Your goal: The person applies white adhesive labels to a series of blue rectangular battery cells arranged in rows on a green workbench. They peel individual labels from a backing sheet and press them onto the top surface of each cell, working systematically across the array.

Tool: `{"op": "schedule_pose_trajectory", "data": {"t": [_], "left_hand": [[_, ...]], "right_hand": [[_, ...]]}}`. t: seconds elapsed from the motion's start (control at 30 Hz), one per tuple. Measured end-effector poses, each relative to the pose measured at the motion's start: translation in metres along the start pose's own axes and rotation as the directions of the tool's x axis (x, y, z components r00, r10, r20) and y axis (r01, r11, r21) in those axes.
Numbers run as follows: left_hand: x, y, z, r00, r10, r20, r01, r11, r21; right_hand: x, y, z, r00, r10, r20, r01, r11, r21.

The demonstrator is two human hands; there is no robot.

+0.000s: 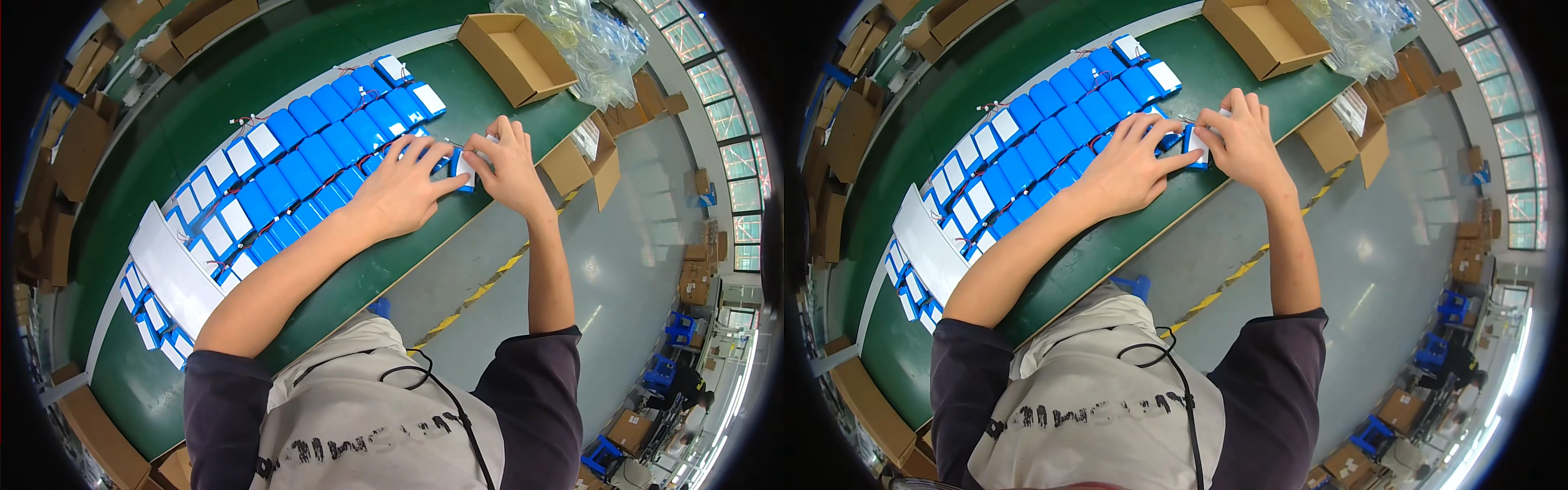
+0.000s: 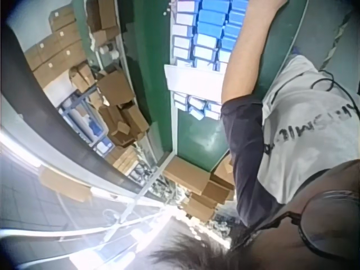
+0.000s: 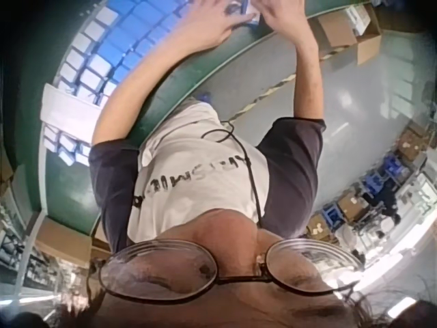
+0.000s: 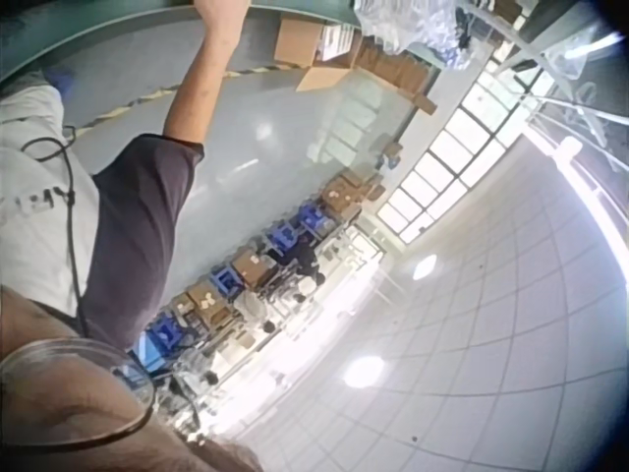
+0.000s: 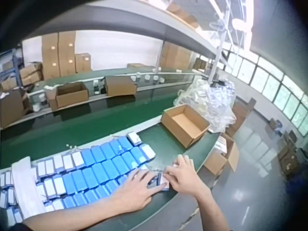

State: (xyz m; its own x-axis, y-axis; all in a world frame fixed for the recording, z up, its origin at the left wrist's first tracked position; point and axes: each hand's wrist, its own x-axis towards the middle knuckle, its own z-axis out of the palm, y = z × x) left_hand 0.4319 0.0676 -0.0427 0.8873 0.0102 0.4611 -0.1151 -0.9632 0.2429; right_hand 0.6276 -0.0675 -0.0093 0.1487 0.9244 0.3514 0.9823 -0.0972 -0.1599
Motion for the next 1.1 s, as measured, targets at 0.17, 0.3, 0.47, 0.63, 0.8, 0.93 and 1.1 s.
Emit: {"op": "schedule_pose_trajectory", "data": {"t": [0.17,0.3,0.47,0.63,0.8,0.93,1.1], "left_hand": [[0.003,-0.004,0.009,0.997,0.039,0.06,-0.039,0.999,0.0],[0.008,0.0,0.012,0.994,0.044,0.098,-0.046,0.999,0.015],[0.0,-0.007,-0.014,0.996,-0.093,0.013,0.093,0.996,-0.017],[-0.021,-0.012,-0.026,0.995,-0.099,-0.008,0.099,0.993,0.063],[-0.023,-0.013,-0.024,0.981,-0.187,-0.053,0.186,0.982,-0.011],[-0.025,-0.015,-0.023,0.978,-0.197,-0.076,0.196,0.98,-0.019],[-0.021,-0.014,-0.02,0.973,-0.21,-0.097,0.207,0.977,-0.047]], "right_hand": [[0.003,0.0,-0.019,0.962,0.167,-0.215,-0.147,0.983,0.109],[0.005,0.004,-0.029,0.921,0.273,-0.28,-0.145,0.903,0.404],[0.014,-0.007,-0.023,0.971,0.201,-0.128,-0.11,0.855,0.507],[0.043,-0.012,-0.012,0.998,-0.035,0.047,0.006,0.861,0.509],[0.057,-0.017,-0.01,0.979,-0.112,0.17,0.011,0.861,0.508],[0.063,-0.019,-0.004,0.961,-0.173,0.215,0.041,0.858,0.512],[0.063,-0.02,0.001,0.956,-0.189,0.224,0.059,0.874,0.482]]}}
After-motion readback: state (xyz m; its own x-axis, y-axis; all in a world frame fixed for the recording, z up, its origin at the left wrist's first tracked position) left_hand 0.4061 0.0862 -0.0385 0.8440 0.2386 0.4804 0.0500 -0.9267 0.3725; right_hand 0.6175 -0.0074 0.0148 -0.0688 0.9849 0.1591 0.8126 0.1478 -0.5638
